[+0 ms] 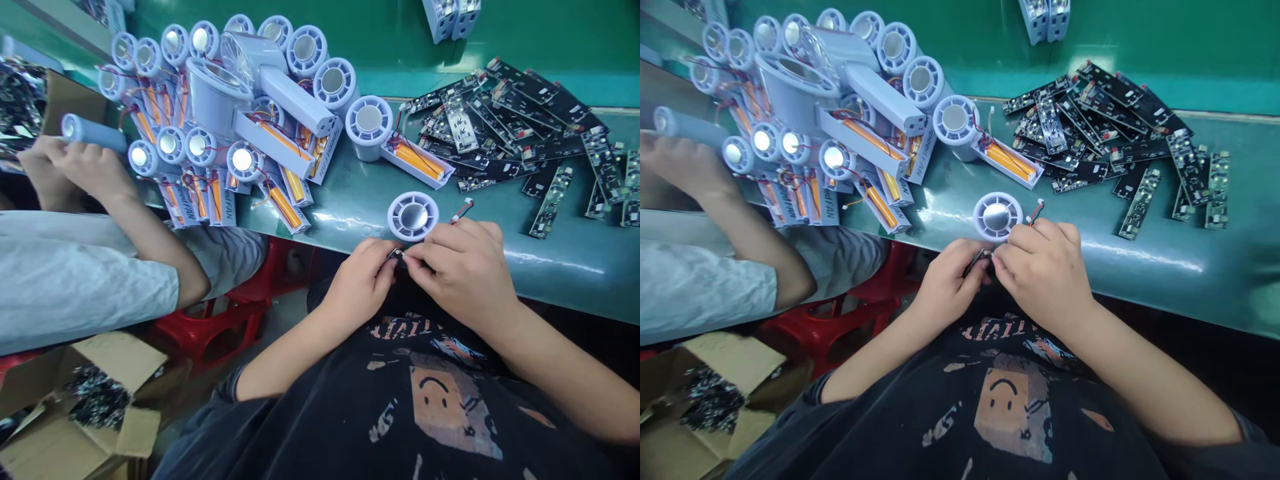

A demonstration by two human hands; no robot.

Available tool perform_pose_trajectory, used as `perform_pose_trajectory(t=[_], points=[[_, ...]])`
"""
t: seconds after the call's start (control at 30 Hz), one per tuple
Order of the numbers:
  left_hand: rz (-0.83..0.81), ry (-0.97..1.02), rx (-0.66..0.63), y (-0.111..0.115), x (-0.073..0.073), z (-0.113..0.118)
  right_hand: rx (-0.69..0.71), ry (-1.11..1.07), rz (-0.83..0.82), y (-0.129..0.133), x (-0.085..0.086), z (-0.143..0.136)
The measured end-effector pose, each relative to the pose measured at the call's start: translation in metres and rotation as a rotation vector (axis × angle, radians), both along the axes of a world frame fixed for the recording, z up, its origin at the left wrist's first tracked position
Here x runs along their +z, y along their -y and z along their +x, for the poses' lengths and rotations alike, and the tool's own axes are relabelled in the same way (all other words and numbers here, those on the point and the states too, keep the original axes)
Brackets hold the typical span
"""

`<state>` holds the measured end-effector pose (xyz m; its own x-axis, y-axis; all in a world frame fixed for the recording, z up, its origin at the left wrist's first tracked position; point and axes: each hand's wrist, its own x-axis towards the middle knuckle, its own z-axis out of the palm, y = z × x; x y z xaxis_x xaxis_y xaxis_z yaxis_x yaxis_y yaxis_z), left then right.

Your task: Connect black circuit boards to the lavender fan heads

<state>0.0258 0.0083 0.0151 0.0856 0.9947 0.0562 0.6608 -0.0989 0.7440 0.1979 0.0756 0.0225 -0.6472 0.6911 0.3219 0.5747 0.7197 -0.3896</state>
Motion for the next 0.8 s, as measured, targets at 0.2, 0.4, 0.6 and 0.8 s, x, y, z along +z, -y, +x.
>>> perform_pose_trajectory(t=[0.2, 0.4, 0.6, 0.8], points=[[-0.026, 0.017, 0.0, -0.002, 0.0, 0.0, 0.008, 0.038, 0.023, 0.0, 0.001, -0.001], [-0.054, -0.04, -0.005, -0.002, 0.002, 0.001, 0.029, 0.116, -0.052, 0.001, 0.003, -0.001], [-0.039, -0.107, -0.012, 0.001, 0.002, 0.007, 0.036, 0.17, 0.0, 0.001, 0.002, 0.0], [-0.03, 0.031, 0.031, 0.0, 0.0, 0.009, -0.008, 0.038, -0.005, 0.0, -0.001, 0.003]])
